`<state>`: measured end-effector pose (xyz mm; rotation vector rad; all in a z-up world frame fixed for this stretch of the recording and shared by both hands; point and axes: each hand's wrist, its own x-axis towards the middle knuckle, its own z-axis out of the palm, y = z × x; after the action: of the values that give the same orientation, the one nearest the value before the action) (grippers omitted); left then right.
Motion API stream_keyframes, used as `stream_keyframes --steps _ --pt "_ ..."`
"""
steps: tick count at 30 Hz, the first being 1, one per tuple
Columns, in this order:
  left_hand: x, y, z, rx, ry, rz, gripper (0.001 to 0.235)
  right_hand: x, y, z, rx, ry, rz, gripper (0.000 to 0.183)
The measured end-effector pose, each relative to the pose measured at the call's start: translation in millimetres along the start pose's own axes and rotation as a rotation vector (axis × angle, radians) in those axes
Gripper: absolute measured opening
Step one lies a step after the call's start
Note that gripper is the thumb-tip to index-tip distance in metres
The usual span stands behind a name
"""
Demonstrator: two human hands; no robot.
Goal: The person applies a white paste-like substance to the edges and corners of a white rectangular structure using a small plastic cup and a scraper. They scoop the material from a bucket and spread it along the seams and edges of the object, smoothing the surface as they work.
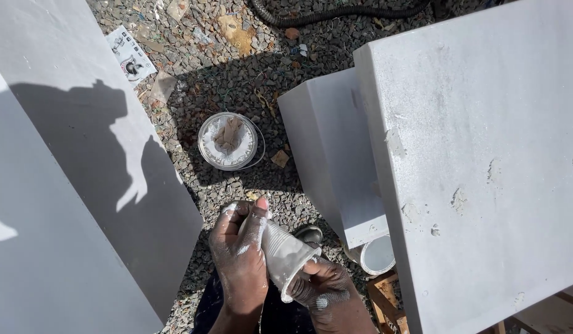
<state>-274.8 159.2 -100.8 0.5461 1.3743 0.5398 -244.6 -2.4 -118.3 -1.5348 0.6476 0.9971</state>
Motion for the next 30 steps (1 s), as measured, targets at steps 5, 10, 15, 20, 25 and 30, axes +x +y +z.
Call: stream_keyframes --steps 5,10,15,20,25,30 --pt "0.2 -10.1 -2.4 0.051 0.012 0.053 0.019 -23.0 -39.9 28.2 -0.106 -0.232 0.005 0.037" --pt "-2.4 -14.1 2.0 0.061 -0.037 0.027 0.027 -32.2 -46.2 29.9 -0.173 -0.285 -0.098 0.031" --pt "-2.8 -23.2 3.6 0.181 0.042 -0.044 0.024 -40.9 -46.4 21.8 -0.159 -0.295 -0.077 0.032" --pt "-4.5 -41.9 3.9 0.316 0.069 0.037 0.023 -31.1 -11.9 -19.4 0.069 -0.342 -0.083 0.036" --pt "-15.2 -51.0 7.5 0.299 0.079 -0.071 0.019 -25.4 -11.4 -30.1 -0.048 -0.146 -0.007 0.021" --pt "-21.1 -62.3 21.2 0.143 0.056 -0.201 0.012 -49.2 -53.8 -17.9 -0.007 -0.328 -0.182 0.021"
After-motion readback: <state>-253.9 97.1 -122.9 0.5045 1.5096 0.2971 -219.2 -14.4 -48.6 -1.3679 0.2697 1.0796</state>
